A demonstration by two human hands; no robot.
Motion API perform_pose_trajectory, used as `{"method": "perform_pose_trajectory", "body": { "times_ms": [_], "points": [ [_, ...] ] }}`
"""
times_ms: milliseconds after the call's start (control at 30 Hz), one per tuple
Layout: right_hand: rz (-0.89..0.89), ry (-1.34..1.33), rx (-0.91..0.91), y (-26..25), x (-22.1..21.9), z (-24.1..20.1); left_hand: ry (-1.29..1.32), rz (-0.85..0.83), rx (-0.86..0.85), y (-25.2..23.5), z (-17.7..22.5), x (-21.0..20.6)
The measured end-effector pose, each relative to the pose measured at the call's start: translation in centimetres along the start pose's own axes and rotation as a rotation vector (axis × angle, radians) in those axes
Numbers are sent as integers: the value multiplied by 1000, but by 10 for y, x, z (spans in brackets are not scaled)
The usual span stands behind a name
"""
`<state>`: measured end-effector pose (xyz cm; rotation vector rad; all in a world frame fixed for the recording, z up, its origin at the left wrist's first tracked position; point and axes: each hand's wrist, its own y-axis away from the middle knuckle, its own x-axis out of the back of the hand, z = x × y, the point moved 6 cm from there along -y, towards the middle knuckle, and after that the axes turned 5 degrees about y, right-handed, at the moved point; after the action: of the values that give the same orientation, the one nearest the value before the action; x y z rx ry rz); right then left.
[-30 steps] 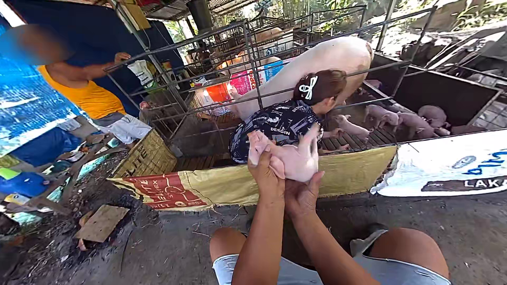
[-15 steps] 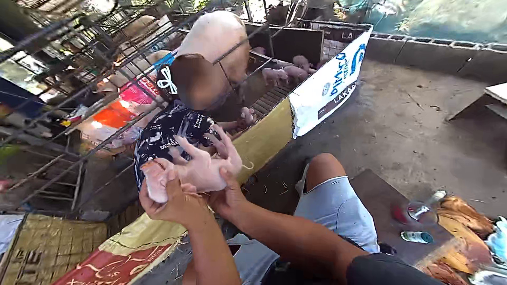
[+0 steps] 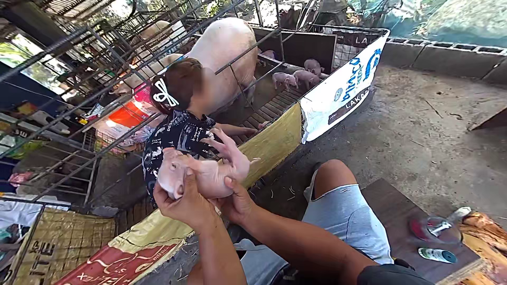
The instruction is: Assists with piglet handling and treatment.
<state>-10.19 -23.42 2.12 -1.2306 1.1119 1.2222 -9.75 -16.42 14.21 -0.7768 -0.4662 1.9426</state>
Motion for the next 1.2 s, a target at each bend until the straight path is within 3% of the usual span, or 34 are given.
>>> {"method": "perform_pose_trajectory", "body": {
  "times_ms": [200, 367, 533, 733, 867, 1033, 1200],
  "points": [
    [-39, 23, 55, -6, 1, 0, -3, 45, -36, -9, 14, 11],
    [-37, 38, 106, -9, -15, -3, 255, 202, 212, -4, 8, 5],
    [55, -107, 90, -20, -29, -13, 460, 117, 316, -6, -16, 0],
    [97, -136, 190, -32, -44, -39, 408, 48, 232, -4, -22, 9],
    [16, 11, 201, -27, -41, -30, 256, 202, 104, -5, -14, 15],
    [-32, 79, 233, -19, -36, -18, 161, 364, 170, -4, -5, 10],
    [-143, 157, 266, -15, -39, -21, 247, 271, 279, -10, -17, 9]
  ]
}}
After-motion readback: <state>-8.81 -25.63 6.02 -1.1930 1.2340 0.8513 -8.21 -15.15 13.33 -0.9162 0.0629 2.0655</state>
